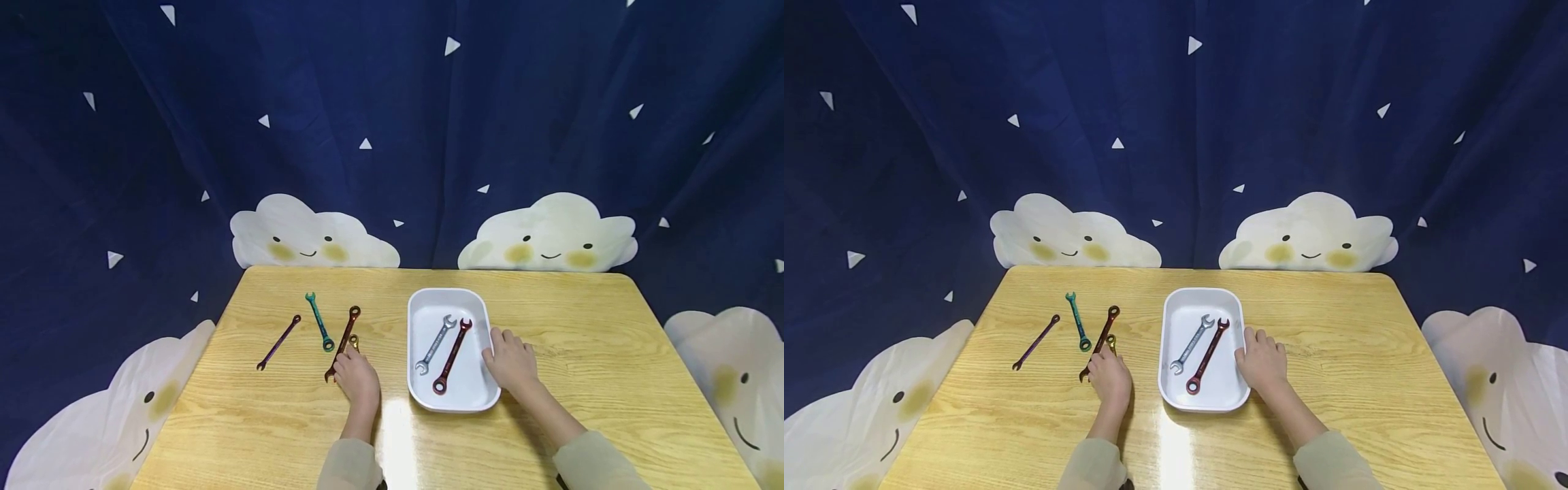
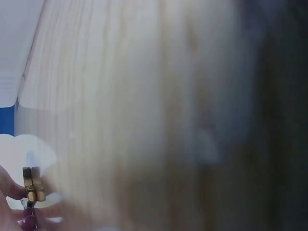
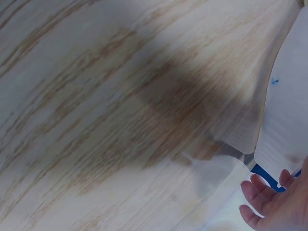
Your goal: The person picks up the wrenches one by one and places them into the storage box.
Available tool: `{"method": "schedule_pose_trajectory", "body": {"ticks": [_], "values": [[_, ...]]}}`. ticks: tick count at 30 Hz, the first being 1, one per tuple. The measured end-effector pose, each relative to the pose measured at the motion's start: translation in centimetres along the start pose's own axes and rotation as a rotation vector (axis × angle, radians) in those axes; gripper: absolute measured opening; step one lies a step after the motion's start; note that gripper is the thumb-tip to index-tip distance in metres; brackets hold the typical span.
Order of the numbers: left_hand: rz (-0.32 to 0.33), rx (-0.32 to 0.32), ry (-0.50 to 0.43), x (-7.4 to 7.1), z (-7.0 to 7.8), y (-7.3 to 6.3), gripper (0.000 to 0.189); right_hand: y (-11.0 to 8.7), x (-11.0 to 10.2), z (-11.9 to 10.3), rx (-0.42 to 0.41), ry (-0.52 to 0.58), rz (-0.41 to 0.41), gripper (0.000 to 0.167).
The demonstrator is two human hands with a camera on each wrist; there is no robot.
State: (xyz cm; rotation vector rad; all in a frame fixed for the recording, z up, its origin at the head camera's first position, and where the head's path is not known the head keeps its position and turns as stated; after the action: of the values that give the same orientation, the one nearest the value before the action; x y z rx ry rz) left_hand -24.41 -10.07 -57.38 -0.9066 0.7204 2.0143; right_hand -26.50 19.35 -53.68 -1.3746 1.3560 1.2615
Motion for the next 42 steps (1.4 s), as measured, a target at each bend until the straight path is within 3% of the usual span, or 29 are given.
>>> {"method": "schedule_pose_trajectory", "body": {"ticks": [8,31,42], "values": [[-0.007,0.016,0.011,-0.03,0.18,0.13,0.023,0.11,-0.13,-0.07,0.002,-0.003,-0.005,0.032],[0.057,0.110,0.102,0.10,0.51,-0.17,0.025,0.03,0.19,0.08,0.003,0.004,0.011,0.033],[0.015,0.100,0.099,-0.04,0.51,-0.19,0.027,0.05,0.04,-0.06,0.008,-0.002,0.000,0.033]]}}
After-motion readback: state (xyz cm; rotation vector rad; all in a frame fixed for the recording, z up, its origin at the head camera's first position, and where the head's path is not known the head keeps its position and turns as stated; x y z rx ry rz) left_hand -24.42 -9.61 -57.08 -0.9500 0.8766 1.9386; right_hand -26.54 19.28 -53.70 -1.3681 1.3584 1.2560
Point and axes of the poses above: each hand's wrist, its own y-axis towards the middle knuckle, its own x-axis out of the palm, z = x × y, the point moved 5 cm from there along y, towards the middle knuckle, and after that the axes turned 3 degrees about -y, right-handed, at the moved point
